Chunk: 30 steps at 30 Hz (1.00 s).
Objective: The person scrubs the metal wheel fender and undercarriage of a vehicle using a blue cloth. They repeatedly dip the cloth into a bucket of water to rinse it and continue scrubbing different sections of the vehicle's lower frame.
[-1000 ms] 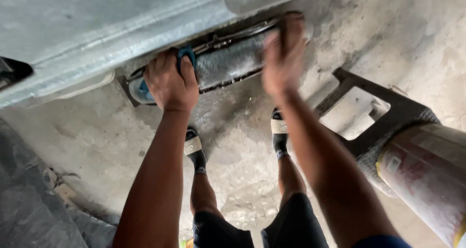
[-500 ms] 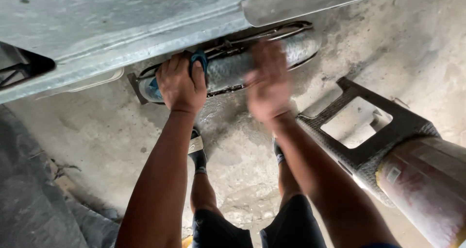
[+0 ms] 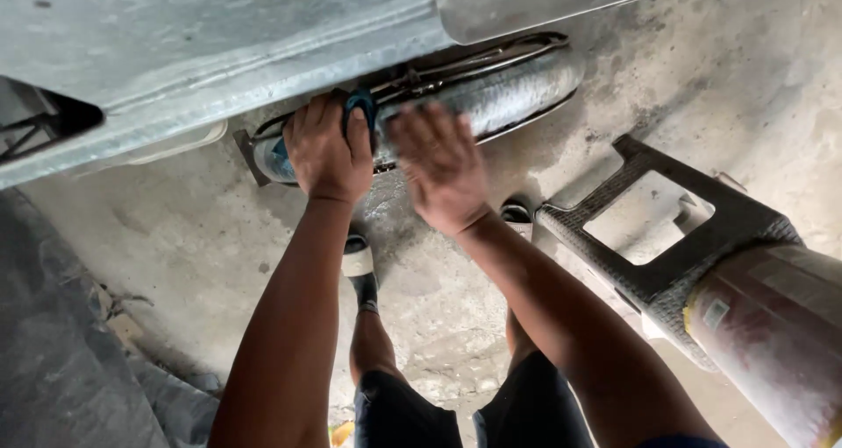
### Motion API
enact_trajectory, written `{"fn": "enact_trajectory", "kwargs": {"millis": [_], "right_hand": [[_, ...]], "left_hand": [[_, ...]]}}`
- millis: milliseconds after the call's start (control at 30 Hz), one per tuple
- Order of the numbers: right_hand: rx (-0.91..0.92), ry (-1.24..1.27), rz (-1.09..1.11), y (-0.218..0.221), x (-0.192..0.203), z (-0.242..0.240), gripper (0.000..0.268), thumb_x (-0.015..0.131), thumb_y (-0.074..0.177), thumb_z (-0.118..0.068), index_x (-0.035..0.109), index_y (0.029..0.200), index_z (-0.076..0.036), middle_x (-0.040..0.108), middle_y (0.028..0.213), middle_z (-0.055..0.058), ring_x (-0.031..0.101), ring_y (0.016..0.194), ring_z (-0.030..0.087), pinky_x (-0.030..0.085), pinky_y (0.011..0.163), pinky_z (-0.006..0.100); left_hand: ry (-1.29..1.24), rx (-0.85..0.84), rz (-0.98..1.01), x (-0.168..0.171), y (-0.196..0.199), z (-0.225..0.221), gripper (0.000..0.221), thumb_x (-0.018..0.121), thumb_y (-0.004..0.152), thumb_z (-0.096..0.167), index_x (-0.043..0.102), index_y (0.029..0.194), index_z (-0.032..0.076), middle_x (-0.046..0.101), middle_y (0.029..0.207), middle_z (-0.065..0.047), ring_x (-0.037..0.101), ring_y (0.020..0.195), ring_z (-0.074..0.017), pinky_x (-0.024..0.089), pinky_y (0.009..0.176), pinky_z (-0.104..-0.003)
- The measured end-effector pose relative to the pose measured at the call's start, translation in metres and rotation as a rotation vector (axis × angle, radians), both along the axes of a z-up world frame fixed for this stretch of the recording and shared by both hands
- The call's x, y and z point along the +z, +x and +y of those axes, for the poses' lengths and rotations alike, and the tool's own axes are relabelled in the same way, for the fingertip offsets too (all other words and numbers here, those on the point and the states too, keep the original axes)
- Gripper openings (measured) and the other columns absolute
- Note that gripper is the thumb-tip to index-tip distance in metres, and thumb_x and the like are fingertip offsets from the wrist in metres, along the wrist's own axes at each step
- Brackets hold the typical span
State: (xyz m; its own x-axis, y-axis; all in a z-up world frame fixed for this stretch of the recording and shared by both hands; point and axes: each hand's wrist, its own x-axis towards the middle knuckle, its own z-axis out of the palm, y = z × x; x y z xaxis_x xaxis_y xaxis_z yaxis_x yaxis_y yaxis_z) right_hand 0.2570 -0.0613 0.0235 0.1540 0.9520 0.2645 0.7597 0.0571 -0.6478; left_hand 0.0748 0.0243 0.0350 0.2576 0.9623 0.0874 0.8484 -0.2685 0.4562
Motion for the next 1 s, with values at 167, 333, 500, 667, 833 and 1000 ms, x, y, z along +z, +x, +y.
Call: {"fn": "enact_trajectory", "kwargs": {"millis": [167, 333, 500, 667, 833, 1000], "right_hand": [[0.086, 0.093, -0.119, 0.046, -0.002, 0.007, 0.019, 0.047, 0.108, -0.016, 0.064, 0.116, -0.014, 0.065, 0.145, 0.010, 0.055, 0.142, 0.031, 0.042, 0.117, 0.043], [-0.371, -0.313, 0.067, 0.081, -0.012, 0.009, 0.043, 0.030, 0.109, -0.013, 0.058, 0.141, -0.011, 0.057, 0.148, 0.012, 0.048, 0.140, 0.028, 0.035, 0.122, 0.051], [-0.072, -0.205, 0.208, -0.038, 0.037, -0.007, 0.051, 0.042, 0.102, -0.011, 0.041, 0.153, -0.015, 0.036, 0.165, 0.012, 0.032, 0.155, 0.029, 0.029, 0.128, 0.050], [-0.157, -0.515, 0.290, 0.013, 0.019, -0.008, 0.039, 0.043, 0.105, -0.007, 0.063, 0.137, -0.019, 0.050, 0.165, 0.001, 0.039, 0.159, 0.018, 0.034, 0.130, 0.037], [-0.358, -0.052, 0.413, 0.069, -0.047, -0.007, 0.052, 0.033, 0.108, -0.011, 0.045, 0.159, -0.008, 0.043, 0.168, 0.009, 0.032, 0.162, 0.025, 0.019, 0.136, 0.045], [-0.061, -0.030, -0.075, -0.004, 0.016, -0.017, 0.046, 0.044, 0.107, -0.012, 0.051, 0.153, -0.014, 0.044, 0.165, 0.009, 0.033, 0.159, 0.026, 0.029, 0.133, 0.044]], "left_hand": [[0.044, -0.024, 0.067, -0.001, -0.005, 0.002, 0.029, 0.058, 0.100, 0.032, 0.067, 0.095, 0.005, 0.064, 0.103, -0.018, 0.057, 0.100, -0.0425, 0.042, 0.092, -0.054], [0.096, -0.064, 0.002, 0.000, -0.007, -0.002, 0.028, 0.057, 0.101, 0.031, 0.067, 0.099, 0.005, 0.065, 0.107, -0.016, 0.057, 0.101, -0.0410, 0.042, 0.094, -0.055], [0.099, -0.066, -0.029, -0.003, -0.008, 0.003, 0.028, 0.057, 0.101, 0.030, 0.066, 0.099, 0.005, 0.065, 0.106, -0.015, 0.057, 0.102, -0.0405, 0.042, 0.092, -0.054], [0.050, -0.079, -0.052, -0.010, -0.018, 0.005, 0.026, 0.056, 0.102, 0.029, 0.064, 0.097, 0.005, 0.065, 0.110, -0.016, 0.058, 0.103, -0.0397, 0.042, 0.092, -0.053], [0.073, -0.043, -0.020, -0.008, -0.016, 0.001, 0.026, 0.057, 0.100, 0.029, 0.064, 0.095, 0.005, 0.064, 0.108, -0.016, 0.058, 0.102, -0.0399, 0.043, 0.092, -0.054], [0.063, -0.027, -0.037, -0.007, -0.018, 0.001, 0.026, 0.057, 0.098, 0.029, 0.065, 0.097, 0.004, 0.065, 0.105, -0.017, 0.058, 0.100, -0.0405, 0.042, 0.088, -0.054]]}}
